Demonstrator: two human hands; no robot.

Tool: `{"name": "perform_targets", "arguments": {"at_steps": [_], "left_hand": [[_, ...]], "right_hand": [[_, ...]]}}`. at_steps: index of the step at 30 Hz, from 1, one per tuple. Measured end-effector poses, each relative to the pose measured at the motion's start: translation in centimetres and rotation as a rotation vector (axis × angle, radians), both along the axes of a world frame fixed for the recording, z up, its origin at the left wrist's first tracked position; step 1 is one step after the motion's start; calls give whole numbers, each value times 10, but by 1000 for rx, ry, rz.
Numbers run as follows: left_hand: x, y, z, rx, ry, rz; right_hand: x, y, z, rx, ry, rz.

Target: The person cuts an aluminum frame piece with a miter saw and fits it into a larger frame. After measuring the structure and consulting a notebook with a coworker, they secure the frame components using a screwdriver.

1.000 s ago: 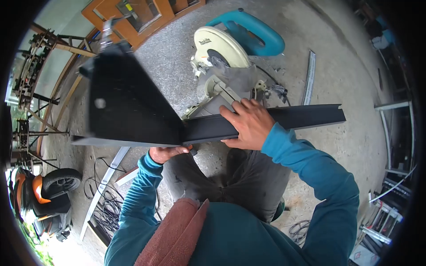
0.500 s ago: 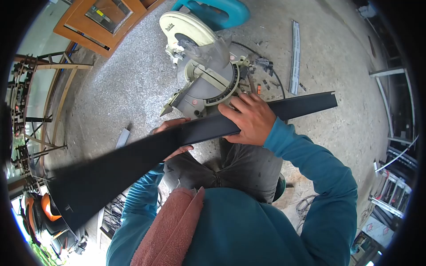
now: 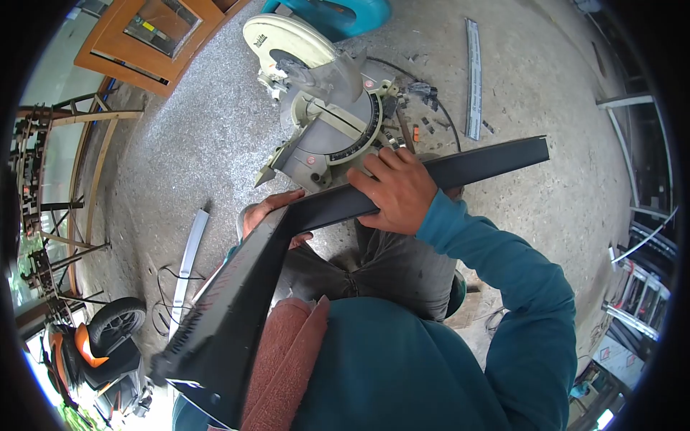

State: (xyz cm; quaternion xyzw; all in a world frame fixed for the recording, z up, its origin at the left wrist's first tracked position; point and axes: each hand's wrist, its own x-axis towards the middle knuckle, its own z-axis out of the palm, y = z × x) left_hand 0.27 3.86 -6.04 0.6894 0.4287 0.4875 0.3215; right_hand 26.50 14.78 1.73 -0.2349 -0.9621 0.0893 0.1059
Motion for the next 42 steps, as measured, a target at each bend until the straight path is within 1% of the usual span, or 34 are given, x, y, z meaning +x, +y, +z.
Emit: {"name": "perform_targets", "arguments": {"at_steps": [2, 5, 8, 11, 14, 20, 26, 29, 31, 35, 38, 41, 42], "left_hand": [[1, 4, -9, 85, -33, 2], [0, 1, -3, 2, -21, 6], [-2, 3, -13, 60, 42, -10], [-2, 2, -16, -5, 25, 1], [-1, 2, -21, -6, -18, -16], [1, 0, -6, -69, 2, -5], [-2, 3, -7, -20, -7, -68], [-5, 4, 0, 2, 45, -74], [-5, 3, 3, -40, 24, -57], [-3, 3, -2, -60, -11, -31], [-4, 3, -5, -61, 22, -47], [-2, 5, -16, 99, 68, -7], [0, 3, -17, 64, 52, 11]], "right_hand": [[0, -1, -2, -7, 14, 1], [-1, -1, -4, -18, 12, -3], [-3, -2, -5, -35, 12, -4], [-3, -3, -7, -30, 1, 9], [-2, -3, -9, -21, 4, 17], [-2, -3, -8, -13, 26, 21], [-3, -4, -7, 1, 26, 17], [-3, -5, -9, 11, 48, 10], [-4, -5, -10, 16, 56, 8], [-5, -4, -10, 13, 54, 0], [-5, -4, -9, -7, 51, -5], [-7, -2, -7, -26, 39, -4], [-7, -1, -6, -32, 34, -4]]}}
